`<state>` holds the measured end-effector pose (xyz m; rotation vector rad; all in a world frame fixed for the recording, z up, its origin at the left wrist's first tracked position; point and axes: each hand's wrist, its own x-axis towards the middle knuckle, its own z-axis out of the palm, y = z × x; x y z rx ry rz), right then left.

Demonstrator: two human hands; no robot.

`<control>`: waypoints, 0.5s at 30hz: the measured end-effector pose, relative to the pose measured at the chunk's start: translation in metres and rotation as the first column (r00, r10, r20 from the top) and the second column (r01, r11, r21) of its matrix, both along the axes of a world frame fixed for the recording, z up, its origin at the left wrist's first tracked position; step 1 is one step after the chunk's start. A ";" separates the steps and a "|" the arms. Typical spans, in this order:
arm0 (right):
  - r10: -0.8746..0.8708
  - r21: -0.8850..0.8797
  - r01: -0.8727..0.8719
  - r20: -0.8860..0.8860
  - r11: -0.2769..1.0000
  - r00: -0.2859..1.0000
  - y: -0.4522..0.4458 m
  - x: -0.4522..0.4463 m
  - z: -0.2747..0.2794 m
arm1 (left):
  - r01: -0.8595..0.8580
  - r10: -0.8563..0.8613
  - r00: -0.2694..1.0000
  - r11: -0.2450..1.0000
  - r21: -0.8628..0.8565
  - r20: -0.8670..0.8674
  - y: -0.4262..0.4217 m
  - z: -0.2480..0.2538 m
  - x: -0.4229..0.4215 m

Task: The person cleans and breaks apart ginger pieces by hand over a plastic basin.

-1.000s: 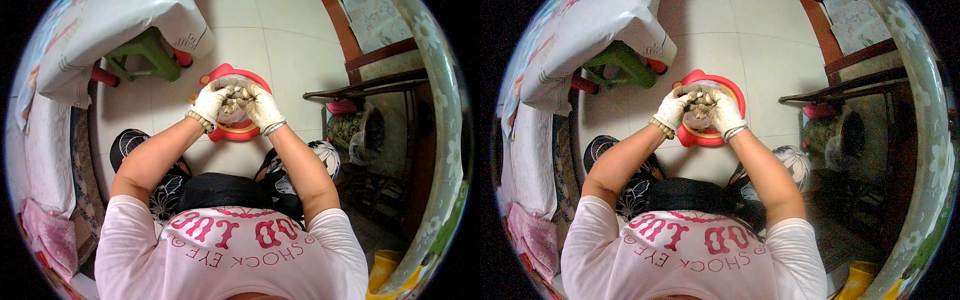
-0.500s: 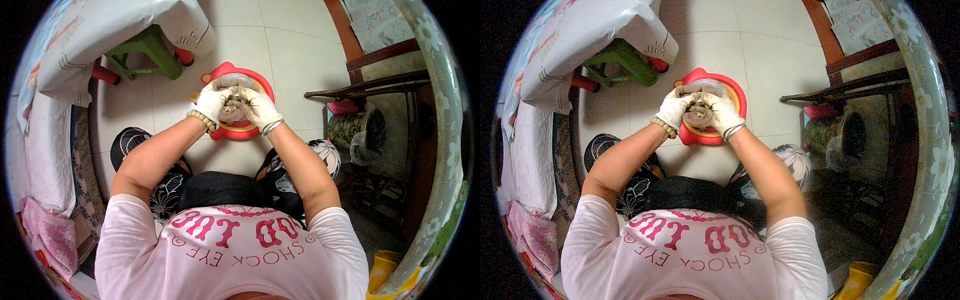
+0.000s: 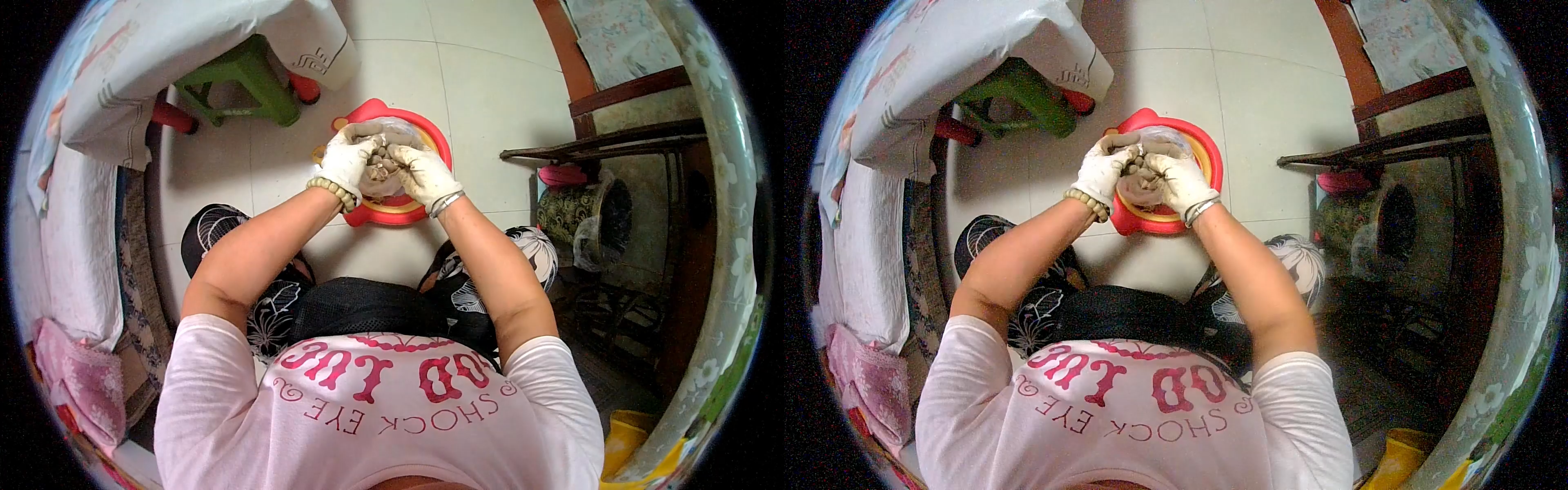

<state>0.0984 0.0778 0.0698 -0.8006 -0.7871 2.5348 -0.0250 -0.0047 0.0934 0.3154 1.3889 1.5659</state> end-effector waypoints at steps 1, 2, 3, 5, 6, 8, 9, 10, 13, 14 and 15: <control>0.001 -0.001 -0.001 0.000 1.000 1.000 0.001 0.001 -0.006 | -0.001 0.001 1.000 1.000 -0.001 0.000 0.000 0.004 0.000; -0.077 0.002 0.077 0.091 0.997 0.993 0.004 0.002 -0.012 | -0.015 0.016 0.999 1.000 -0.026 0.035 0.000 0.007 -0.001; -0.153 0.011 0.154 0.181 0.988 0.972 0.007 0.003 -0.016 | -0.028 0.031 0.997 0.998 -0.051 0.069 0.000 0.009 -0.001; -0.156 -0.025 0.166 0.222 0.986 0.962 0.011 0.005 -0.024 | -0.002 0.011 0.994 0.997 -0.074 0.113 0.001 -0.001 -0.004; -0.157 -0.060 0.179 0.262 0.982 0.952 0.014 0.006 -0.028 | 0.024 -0.009 0.988 0.995 -0.094 0.156 0.002 -0.008 -0.006; 0.013 0.647 -0.197 0.279 0.736 0.960 0.020 0.015 -0.063 | 0.021 -0.005 0.985 0.996 -0.091 0.172 0.000 -0.020 -0.007; 0.017 0.437 -0.121 0.236 0.891 0.972 0.019 0.009 -0.047 | 0.022 -0.006 0.982 0.996 -0.085 0.187 0.000 -0.025 -0.008; 0.007 0.191 -0.045 0.194 0.981 0.981 0.019 0.006 -0.039 | 0.021 -0.004 0.982 0.996 -0.087 0.188 0.000 -0.029 -0.008; -0.110 0.110 0.087 0.224 0.990 0.968 0.019 0.000 -0.039 | 0.070 -0.051 0.982 0.993 -0.096 0.183 0.001 -0.039 -0.012; -0.109 0.107 0.087 0.225 0.990 0.968 0.020 -0.001 -0.039 | 0.158 -0.152 0.987 0.982 -0.108 0.057 0.001 -0.041 -0.015; -0.099 0.130 0.069 0.248 0.989 0.964 0.021 -0.003 -0.038 | 0.242 -0.252 0.965 0.962 -0.129 -0.068 0.000 -0.038 -0.016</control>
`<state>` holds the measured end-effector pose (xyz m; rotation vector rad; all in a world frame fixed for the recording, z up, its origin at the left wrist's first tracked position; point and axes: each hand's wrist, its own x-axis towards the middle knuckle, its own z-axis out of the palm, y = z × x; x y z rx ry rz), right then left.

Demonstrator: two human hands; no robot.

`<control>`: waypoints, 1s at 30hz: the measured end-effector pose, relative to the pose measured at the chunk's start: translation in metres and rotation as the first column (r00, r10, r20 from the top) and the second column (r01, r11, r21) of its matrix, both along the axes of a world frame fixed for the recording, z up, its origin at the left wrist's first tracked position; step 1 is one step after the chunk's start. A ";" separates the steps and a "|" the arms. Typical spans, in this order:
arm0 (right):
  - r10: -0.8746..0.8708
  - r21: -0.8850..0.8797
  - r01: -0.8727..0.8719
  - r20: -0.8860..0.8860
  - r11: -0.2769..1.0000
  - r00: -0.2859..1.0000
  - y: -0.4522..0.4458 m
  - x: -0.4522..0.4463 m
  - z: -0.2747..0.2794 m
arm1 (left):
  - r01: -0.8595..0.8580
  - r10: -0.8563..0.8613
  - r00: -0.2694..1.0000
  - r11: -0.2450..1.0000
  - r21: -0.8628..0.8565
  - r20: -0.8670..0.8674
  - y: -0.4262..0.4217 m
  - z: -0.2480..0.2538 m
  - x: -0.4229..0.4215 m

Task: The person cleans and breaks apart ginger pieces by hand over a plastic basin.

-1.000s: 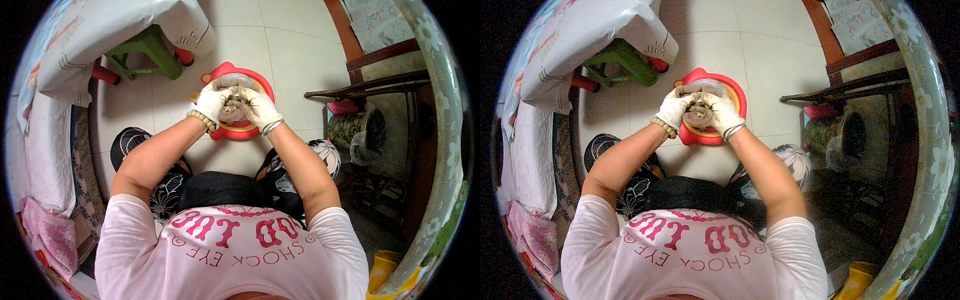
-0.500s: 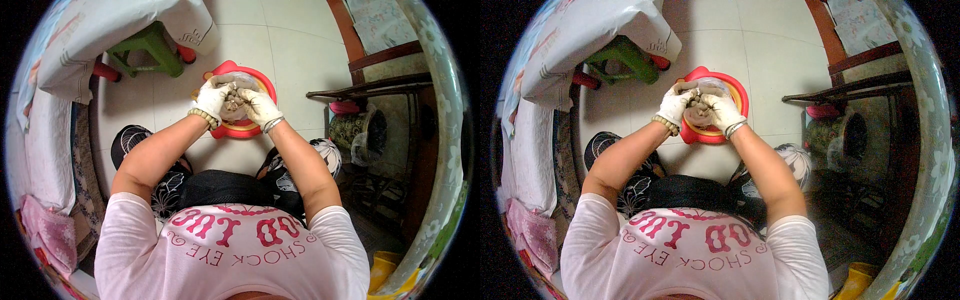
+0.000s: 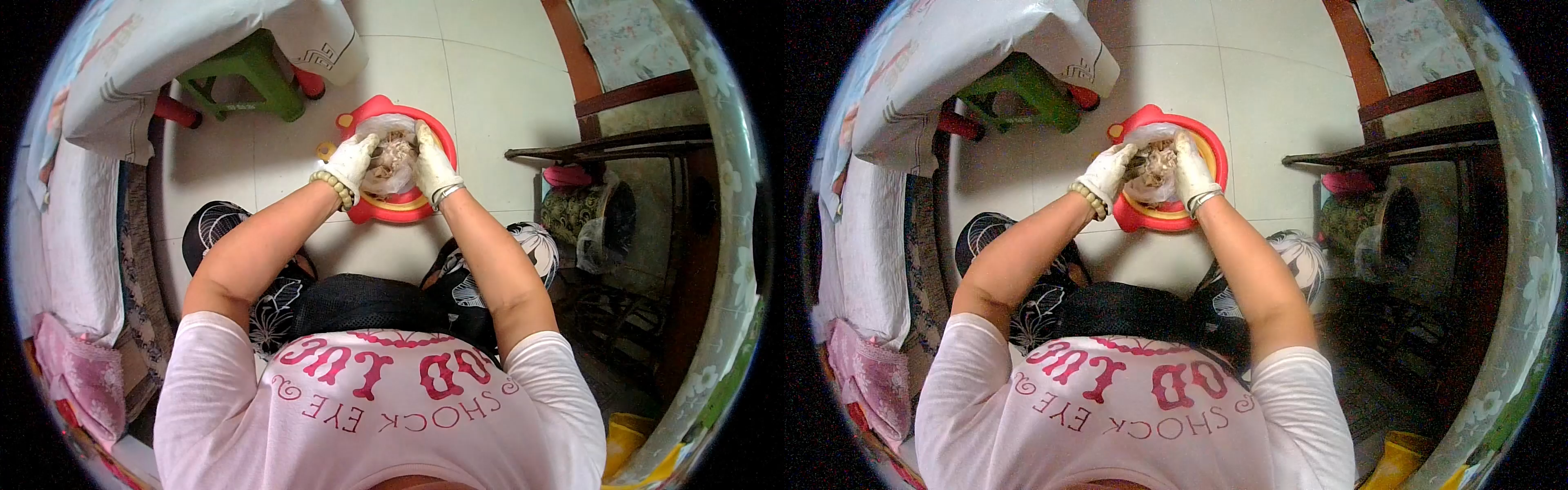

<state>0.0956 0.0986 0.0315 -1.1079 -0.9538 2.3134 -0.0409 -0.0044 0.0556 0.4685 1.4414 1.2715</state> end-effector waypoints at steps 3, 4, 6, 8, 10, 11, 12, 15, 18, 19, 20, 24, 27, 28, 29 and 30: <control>0.037 0.014 -0.038 0.042 0.999 0.998 -0.003 0.001 0.012 | 0.011 -0.013 0.990 1.000 0.018 0.142 0.000 0.007 0.003; 0.059 0.007 -0.060 0.058 0.998 0.997 -0.005 0.001 0.019 | 0.011 -0.013 0.990 1.000 0.017 0.143 0.000 0.000 0.000; 0.027 0.006 -0.027 0.053 1.000 0.998 -0.007 0.002 0.021 | 0.232 -0.206 0.948 0.969 0.085 -0.241 0.000 -0.027 -0.010; -0.007 0.007 0.007 0.047 1.000 0.999 -0.008 0.002 0.020 | 0.239 -0.210 0.951 0.965 0.111 -0.229 0.000 -0.051 -0.014; -0.133 -0.052 0.137 0.080 0.989 0.988 -0.006 0.000 0.014 | 0.247 -0.214 0.953 0.959 0.137 -0.214 0.000 -0.051 -0.014; -0.134 -0.051 0.138 0.081 0.989 0.988 -0.004 0.001 0.010 | 0.237 -0.209 0.955 0.965 0.114 -0.211 0.000 -0.052 -0.015; -0.145 -0.045 0.150 0.092 0.988 0.985 -0.001 0.004 0.000 | 0.233 -0.209 0.956 0.967 0.102 -0.208 0.000 -0.056 -0.015; -0.227 -0.022 0.233 0.163 0.972 0.960 0.005 0.009 -0.030 | 0.270 -0.212 0.905 0.956 0.113 -0.368 0.002 -0.084 -0.021; -0.284 0.091 0.269 0.314 0.959 0.906 0.014 0.028 -0.091 | 0.287 -0.205 0.856 0.952 0.107 -0.474 0.004 -0.082 -0.020; -0.213 0.219 0.138 0.373 0.966 0.903 0.021 0.040 -0.133 | 0.287 -0.202 0.848 0.952 0.104 -0.491 0.005 -0.078 -0.018; -0.085 0.482 -0.193 0.496 0.855 0.864 0.038 0.058 -0.202 | 0.245 -0.175 0.891 0.962 0.121 -0.418 0.007 -0.071 -0.014; 0.076 0.559 -0.441 0.558 0.702 0.827 0.036 0.090 -0.337 | 0.256 -0.176 0.880 0.958 0.127 -0.442 0.008 -0.074 -0.014; 0.159 0.441 -0.498 0.608 0.747 0.778 0.005 0.078 -0.315 | 0.334 -0.303 0.556 0.934 -0.127 -0.774 0.002 -0.030 -0.009; 0.225 0.157 -0.315 0.421 0.936 0.879 -0.010 0.060 -0.246 | 0.331 -0.303 0.557 0.935 -0.128 -0.773 0.005 -0.036 -0.008; 0.179 -0.155 -0.142 0.255 0.978 0.950 -0.028 0.040 -0.172 | 0.246 -0.222 0.805 0.969 -0.030 -0.550 0.007 -0.049 -0.007; 0.134 -0.331 -0.078 0.149 0.940 0.980 -0.041 0.025 -0.124 | 0.194 -0.176 0.894 0.981 0.002 -0.412 0.007 -0.054 -0.008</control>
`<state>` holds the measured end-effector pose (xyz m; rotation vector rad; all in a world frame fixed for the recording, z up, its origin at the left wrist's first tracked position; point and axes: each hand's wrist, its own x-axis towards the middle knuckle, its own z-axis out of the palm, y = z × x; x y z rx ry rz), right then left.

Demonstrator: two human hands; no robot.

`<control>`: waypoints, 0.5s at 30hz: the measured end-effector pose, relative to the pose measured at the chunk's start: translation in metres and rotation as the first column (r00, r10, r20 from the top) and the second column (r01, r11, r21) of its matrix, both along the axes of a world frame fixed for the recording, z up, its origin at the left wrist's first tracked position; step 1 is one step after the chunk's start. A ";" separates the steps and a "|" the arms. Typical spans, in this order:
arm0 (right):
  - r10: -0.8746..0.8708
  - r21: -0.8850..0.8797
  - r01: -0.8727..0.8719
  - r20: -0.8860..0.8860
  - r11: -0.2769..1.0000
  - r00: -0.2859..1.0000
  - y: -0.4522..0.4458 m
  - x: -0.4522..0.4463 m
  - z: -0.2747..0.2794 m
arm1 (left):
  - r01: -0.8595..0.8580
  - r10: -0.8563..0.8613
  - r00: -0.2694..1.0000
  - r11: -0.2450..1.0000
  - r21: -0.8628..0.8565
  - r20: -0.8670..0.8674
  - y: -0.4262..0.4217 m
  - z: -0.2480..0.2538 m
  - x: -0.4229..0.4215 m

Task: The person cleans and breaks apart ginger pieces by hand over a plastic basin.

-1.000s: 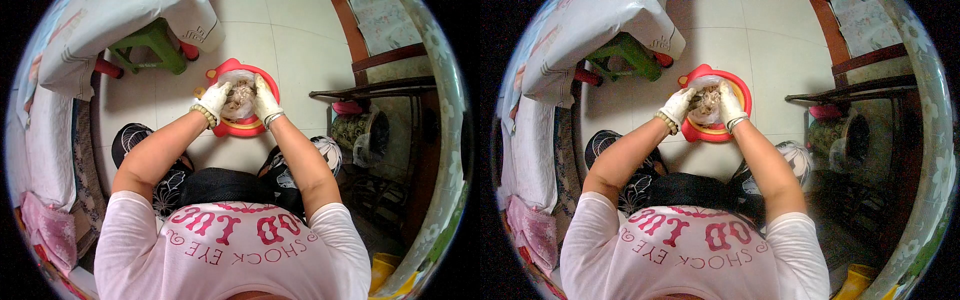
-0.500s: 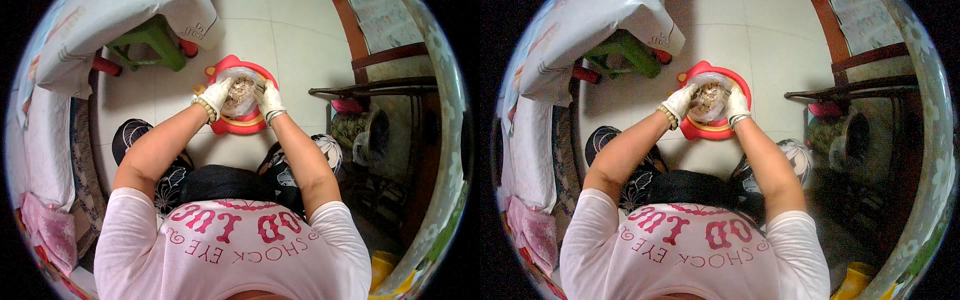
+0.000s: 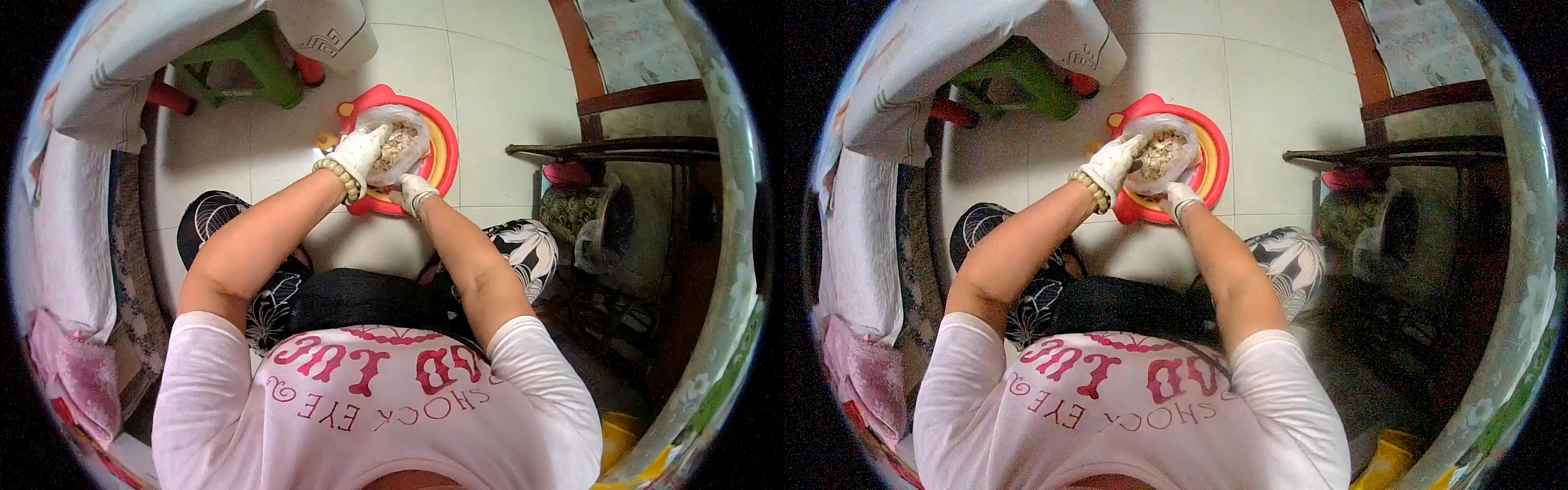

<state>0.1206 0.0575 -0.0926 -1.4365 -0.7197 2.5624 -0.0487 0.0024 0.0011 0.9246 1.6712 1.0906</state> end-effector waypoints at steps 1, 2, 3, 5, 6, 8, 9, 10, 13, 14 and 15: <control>-0.055 -0.112 0.048 -0.064 0.993 0.996 -0.007 -0.013 0.036 | -0.064 0.064 0.985 0.998 -0.007 0.158 -0.001 -0.005 -0.001; -0.096 -0.190 0.075 -0.106 0.979 0.990 -0.010 -0.023 0.061 | 0.010 -0.011 1.000 0.996 0.085 0.007 -0.004 -0.004 -0.003; -0.056 -0.093 0.042 -0.160 0.995 0.986 -0.002 -0.023 0.030 | 0.022 -0.026 0.999 0.996 0.083 0.043 -0.004 -0.001 -0.002; 0.085 0.222 -0.020 -0.288 0.975 0.954 0.018 -0.020 -0.025 | 0.046 -0.055 0.992 0.996 0.078 0.115 -0.005 0.005 -0.001; -0.048 0.091 0.084 -0.342 0.992 0.938 0.026 -0.022 -0.013 | -0.044 0.045 0.967 0.999 -0.010 0.250 -0.005 0.023 0.003; -0.053 0.172 0.099 -0.254 0.980 0.966 0.033 -0.026 0.002 | -0.101 0.111 0.917 0.994 -0.049 0.383 -0.005 0.053 0.005; -0.071 0.252 0.112 -0.168 0.961 0.983 0.034 -0.031 0.013 | -0.105 0.118 0.918 0.993 -0.053 0.380 -0.004 0.058 0.004; -0.093 0.308 0.104 -0.053 0.946 0.994 0.029 -0.032 0.052 | -0.147 0.166 0.886 0.986 -0.076 0.432 -0.003 0.061 0.003; 0.024 0.645 -0.371 0.480 0.668 0.877 0.023 -0.018 0.015 | -0.198 0.219 0.849 0.976 -0.094 0.480 -0.004 0.060 0.000; -0.002 0.557 -0.686 0.777 0.469 0.629 0.026 -0.009 -0.022 | -0.211 0.225 0.848 0.974 -0.085 0.479 -0.005 0.059 -0.001; 0.086 0.465 -0.805 0.845 0.368 0.527 0.015 -0.001 -0.014 | -0.224 0.232 0.847 0.972 -0.075 0.478 -0.005 0.058 -0.001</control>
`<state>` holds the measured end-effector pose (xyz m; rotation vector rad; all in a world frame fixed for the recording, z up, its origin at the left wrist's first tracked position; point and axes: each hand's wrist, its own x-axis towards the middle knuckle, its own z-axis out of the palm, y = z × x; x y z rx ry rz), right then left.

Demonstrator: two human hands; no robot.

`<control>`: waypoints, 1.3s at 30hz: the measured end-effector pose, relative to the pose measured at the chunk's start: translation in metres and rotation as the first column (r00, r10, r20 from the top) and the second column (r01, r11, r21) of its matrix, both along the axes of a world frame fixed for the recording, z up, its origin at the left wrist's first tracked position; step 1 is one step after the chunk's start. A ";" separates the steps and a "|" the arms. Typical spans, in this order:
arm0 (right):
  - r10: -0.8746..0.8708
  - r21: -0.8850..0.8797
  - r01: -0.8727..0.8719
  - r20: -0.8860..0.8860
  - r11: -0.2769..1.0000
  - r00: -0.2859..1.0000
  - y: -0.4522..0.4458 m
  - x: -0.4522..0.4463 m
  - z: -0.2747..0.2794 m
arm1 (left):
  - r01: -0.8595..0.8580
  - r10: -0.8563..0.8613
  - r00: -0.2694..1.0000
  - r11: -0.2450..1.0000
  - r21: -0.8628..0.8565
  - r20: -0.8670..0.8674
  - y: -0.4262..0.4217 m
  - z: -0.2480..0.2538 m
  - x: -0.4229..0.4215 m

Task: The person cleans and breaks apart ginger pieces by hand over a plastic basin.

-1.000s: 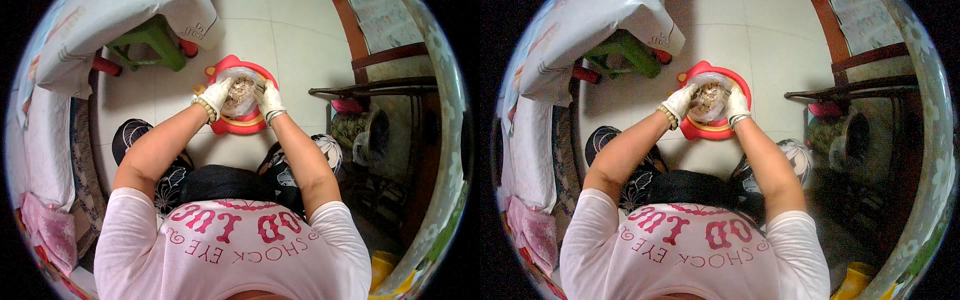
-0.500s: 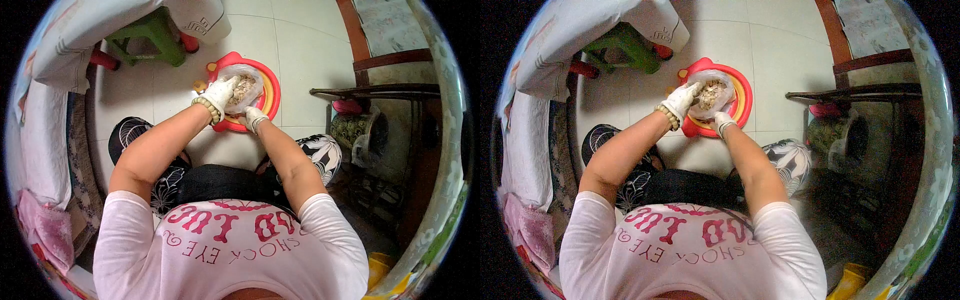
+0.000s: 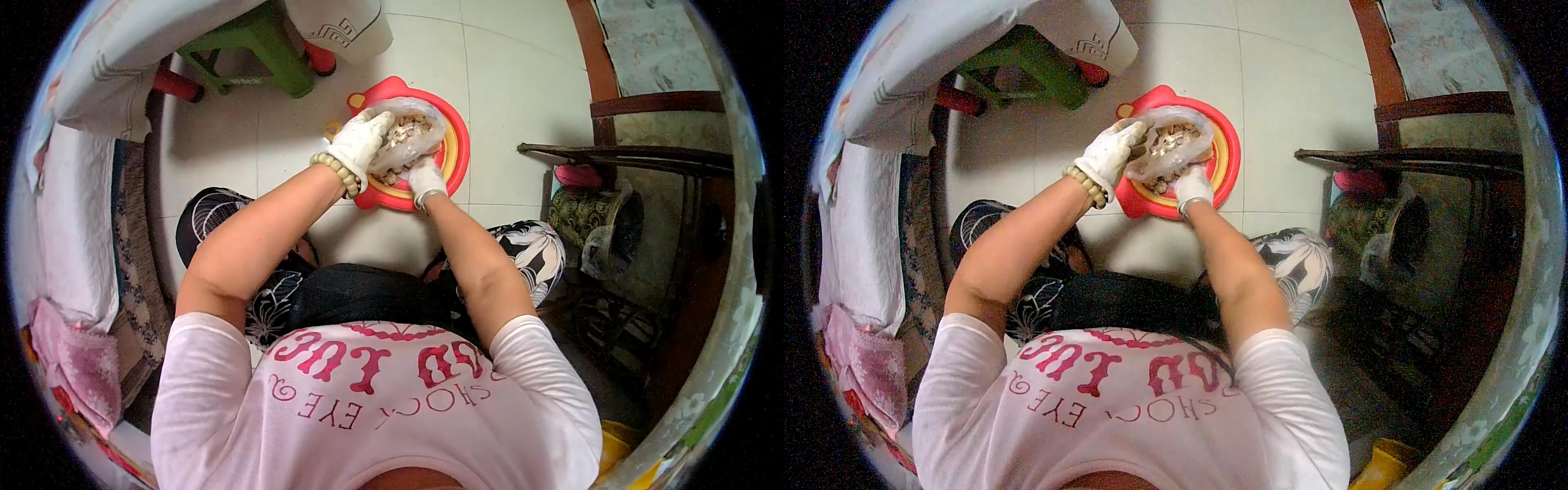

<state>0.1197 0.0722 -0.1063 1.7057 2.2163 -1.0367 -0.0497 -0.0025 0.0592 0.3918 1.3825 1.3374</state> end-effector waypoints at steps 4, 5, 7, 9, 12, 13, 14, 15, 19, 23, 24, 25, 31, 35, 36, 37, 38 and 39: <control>0.398 -0.071 -0.392 0.218 0.917 0.891 -0.021 -0.006 0.019 | -0.053 0.058 0.991 0.998 -0.040 0.123 0.002 0.001 0.005; 0.347 -0.005 -0.353 0.197 0.936 0.917 -0.025 -0.010 0.026 | -0.009 0.009 1.000 1.000 -0.024 -0.007 0.003 -0.011 0.004; 0.384 0.066 -0.388 0.075 0.919 0.920 -0.022 -0.013 -0.002 | 0.012 -0.019 0.998 0.994 -0.104 -0.068 0.003 0.008 0.007; 0.420 0.142 -0.410 -0.044 0.901 0.907 -0.019 -0.014 -0.017 | 0.044 -0.049 0.991 0.998 -0.037 -0.124 0.002 -0.007 0.006; 0.447 -0.068 -0.444 0.038 0.893 0.894 -0.016 -0.023 -0.006 | 0.043 -0.044 0.992 0.999 -0.010 -0.121 0.000 -0.022 0.003; 0.426 -0.105 -0.417 0.079 0.903 0.901 -0.016 -0.026 -0.005 | 0.112 -0.101 0.970 0.993 0.037 -0.223 -0.002 -0.022 0.000; 0.402 -0.137 -0.386 0.119 0.912 0.908 -0.015 -0.028 -0.005 | 0.099 -0.099 0.984 0.995 -0.004 -0.151 -0.002 -0.021 0.000; 0.428 -0.242 -0.390 0.131 0.888 0.894 -0.009 -0.031 0.002 | 0.086 -0.090 0.993 0.995 -0.047 -0.081 0.000 -0.009 0.001; 0.472 -0.273 -0.412 0.211 0.869 0.856 -0.008 -0.030 0.004 | -0.020 0.029 0.996 0.994 -0.108 0.084 0.003 0.012 0.008; 0.316 -0.079 -0.308 0.124 0.948 0.941 -0.017 -0.020 -0.001 | 0.121 -0.115 0.973 0.993 0.016 -0.202 -0.004 -0.031 0.002; 0.181 -0.057 -0.176 0.097 0.983 0.979 -0.017 -0.020 0.001 | 0.189 -0.159 0.932 0.980 0.061 -0.326 -0.005 -0.035 -0.001; 0.041 -0.035 -0.039 0.066 0.999 0.997 -0.017 -0.020 0.007 | 0.250 -0.181 0.875 0.963 0.100 -0.448 -0.006 -0.038 -0.003; -0.514 -0.764 0.085 -0.343 0.639 0.786 0.009 -0.005 0.090 | 0.271 -0.278 0.814 0.958 -0.090 -0.509 0.000 -0.030 0.004; -0.610 -0.772 0.061 -0.448 0.633 0.654 0.003 -0.003 0.159 | 0.228 -0.229 0.947 0.973 -0.029 -0.224 -0.007 0.022 0.021; -0.625 -0.776 0.025 -0.488 0.630 0.609 0.003 0.000 0.173 | 0.243 -0.250 0.954 0.968 -0.057 -0.166 -0.008 0.035 0.027; -0.646 -0.797 -0.019 -0.504 0.604 0.573 0.003 0.003 0.186 | 0.259 -0.267 0.957 0.962 -0.085 -0.110 -0.009 0.042 0.031; -0.644 -0.791 -0.021 -0.513 0.612 0.568 0.005 0.006 0.188 | 0.262 -0.270 0.956 0.962 -0.078 -0.118 -0.009 0.041 0.034; -0.648 -0.789 -0.043 -0.533 0.612 0.545 0.008 0.008 0.188 | 0.281 -0.281 0.960 0.960 -0.008 0.009 -0.009 0.042 0.036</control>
